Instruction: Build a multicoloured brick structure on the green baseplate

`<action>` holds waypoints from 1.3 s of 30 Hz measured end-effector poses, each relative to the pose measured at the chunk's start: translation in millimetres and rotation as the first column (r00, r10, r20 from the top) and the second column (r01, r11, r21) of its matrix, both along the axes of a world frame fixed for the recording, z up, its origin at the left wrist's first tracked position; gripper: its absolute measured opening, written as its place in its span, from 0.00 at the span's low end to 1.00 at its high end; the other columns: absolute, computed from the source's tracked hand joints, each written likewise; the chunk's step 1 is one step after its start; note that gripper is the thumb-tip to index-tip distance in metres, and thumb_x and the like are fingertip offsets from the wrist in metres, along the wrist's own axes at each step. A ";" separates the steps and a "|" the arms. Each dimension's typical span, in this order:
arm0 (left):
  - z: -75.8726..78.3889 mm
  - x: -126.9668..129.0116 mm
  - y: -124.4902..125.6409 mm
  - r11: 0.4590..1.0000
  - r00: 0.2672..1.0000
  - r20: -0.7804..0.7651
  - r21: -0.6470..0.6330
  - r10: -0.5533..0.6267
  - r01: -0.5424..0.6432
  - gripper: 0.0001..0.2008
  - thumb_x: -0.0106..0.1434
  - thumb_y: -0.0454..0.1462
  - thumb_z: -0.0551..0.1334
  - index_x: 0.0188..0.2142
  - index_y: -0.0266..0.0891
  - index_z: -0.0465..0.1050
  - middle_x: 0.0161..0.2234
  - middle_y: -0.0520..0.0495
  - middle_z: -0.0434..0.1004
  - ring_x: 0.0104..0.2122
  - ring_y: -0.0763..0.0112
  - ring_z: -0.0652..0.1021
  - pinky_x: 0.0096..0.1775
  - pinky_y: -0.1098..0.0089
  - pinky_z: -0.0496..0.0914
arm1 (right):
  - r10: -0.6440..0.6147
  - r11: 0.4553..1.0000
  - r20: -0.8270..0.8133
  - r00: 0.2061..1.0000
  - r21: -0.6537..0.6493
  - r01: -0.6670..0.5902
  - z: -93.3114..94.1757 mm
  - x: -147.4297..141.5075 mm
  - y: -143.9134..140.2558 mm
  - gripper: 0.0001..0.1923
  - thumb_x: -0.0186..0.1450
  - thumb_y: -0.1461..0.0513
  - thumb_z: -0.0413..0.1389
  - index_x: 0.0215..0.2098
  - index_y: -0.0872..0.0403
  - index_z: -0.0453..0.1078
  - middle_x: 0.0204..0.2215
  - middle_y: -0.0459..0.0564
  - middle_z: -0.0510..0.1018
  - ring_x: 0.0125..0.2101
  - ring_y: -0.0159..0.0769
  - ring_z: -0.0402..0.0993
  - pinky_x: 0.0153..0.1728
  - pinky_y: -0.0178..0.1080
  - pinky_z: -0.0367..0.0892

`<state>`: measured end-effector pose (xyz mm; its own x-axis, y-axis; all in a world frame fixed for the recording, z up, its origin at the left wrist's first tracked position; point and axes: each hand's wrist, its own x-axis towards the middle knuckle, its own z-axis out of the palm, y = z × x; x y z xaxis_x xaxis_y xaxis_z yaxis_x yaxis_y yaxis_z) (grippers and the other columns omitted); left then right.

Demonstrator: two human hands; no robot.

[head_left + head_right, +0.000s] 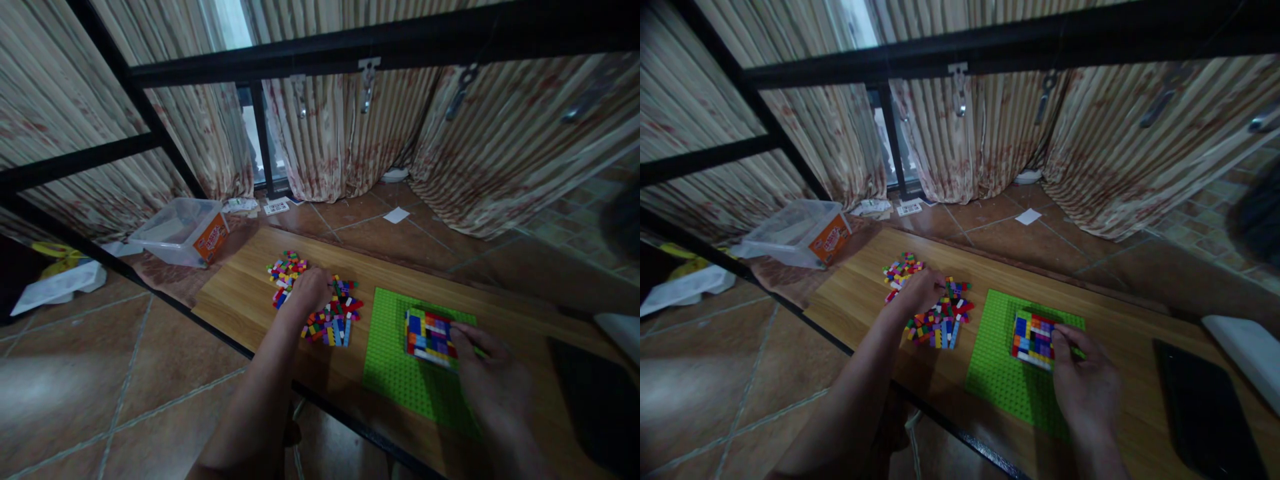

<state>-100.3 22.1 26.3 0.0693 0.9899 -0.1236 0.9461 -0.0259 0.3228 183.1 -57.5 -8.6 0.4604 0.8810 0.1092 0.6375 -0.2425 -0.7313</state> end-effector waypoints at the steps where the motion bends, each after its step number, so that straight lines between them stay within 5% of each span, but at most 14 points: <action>1: -1.0 -1.0 -0.4 1.000 1.000 0.018 -0.002 -0.016 0.016 0.13 0.57 0.31 0.59 0.39 0.37 0.79 0.39 0.42 0.81 0.41 0.63 0.79 0.44 0.70 0.71 | 0.000 1.000 0.003 1.000 -0.004 0.000 -0.3 0.3 -0.3 0.20 0.60 0.48 0.52 0.38 0.52 0.78 0.41 0.54 0.80 0.41 0.49 0.76 0.43 0.47 0.68; 8: -2.8 1.6 2.1 0.998 0.991 0.133 0.070 -0.019 0.009 0.18 0.57 0.28 0.56 0.45 0.36 0.79 0.42 0.39 0.80 0.42 0.61 0.78 0.47 0.66 0.71 | 0.015 1.000 0.025 1.000 0.016 -0.015 -2.2 -0.1 0.3 0.21 0.61 0.48 0.51 0.38 0.52 0.77 0.42 0.54 0.80 0.43 0.49 0.75 0.43 0.47 0.68; 12: -1.5 13.2 2.8 0.986 0.989 0.084 0.121 -0.122 0.111 0.23 0.54 0.27 0.57 0.47 0.39 0.78 0.44 0.41 0.79 0.47 0.61 0.76 0.51 0.67 0.69 | 0.011 1.000 0.026 1.000 0.002 -0.011 -1.6 0.2 0.9 0.20 0.61 0.49 0.51 0.38 0.52 0.77 0.43 0.54 0.80 0.43 0.48 0.75 0.45 0.47 0.67; 23: -10.2 20.5 2.3 0.987 0.990 0.064 0.109 -0.129 0.121 0.15 0.57 0.29 0.57 0.40 0.38 0.79 0.41 0.42 0.80 0.42 0.63 0.78 0.47 0.68 0.70 | 0.040 0.998 0.011 0.999 0.050 -0.041 0.7 -0.6 0.5 0.19 0.60 0.49 0.52 0.36 0.52 0.77 0.40 0.54 0.80 0.41 0.47 0.75 0.45 0.47 0.67; 27: -4.3 12.0 2.2 0.985 0.961 0.226 0.104 -0.158 0.137 0.14 0.59 0.29 0.55 0.39 0.35 0.78 0.37 0.44 0.80 0.39 0.66 0.78 0.44 0.70 0.70 | 0.042 0.997 0.006 0.999 0.063 -0.043 0.4 -0.7 0.5 0.20 0.60 0.48 0.52 0.36 0.53 0.78 0.40 0.54 0.80 0.40 0.46 0.76 0.44 0.46 0.68; 32: 0.8 3.0 -0.5 0.978 0.834 0.510 0.092 -0.210 0.189 0.11 0.60 0.29 0.55 0.38 0.33 0.76 0.29 0.49 0.77 0.30 0.73 0.74 0.34 0.75 0.68 | 0.047 0.997 0.012 0.999 0.060 -0.047 0.0 -1.0 0.7 0.20 0.60 0.49 0.52 0.37 0.54 0.78 0.41 0.55 0.80 0.42 0.46 0.75 0.45 0.46 0.67; 39: 4.9 5.9 -5.1 0.983 0.825 0.540 0.025 -0.167 0.182 0.09 0.61 0.32 0.55 0.30 0.34 0.73 0.23 0.53 0.70 0.24 0.76 0.69 0.28 0.76 0.63 | 0.053 0.998 0.030 0.998 0.045 -0.054 1.1 -1.7 0.1 0.20 0.61 0.50 0.52 0.38 0.54 0.77 0.42 0.56 0.80 0.42 0.46 0.75 0.46 0.46 0.67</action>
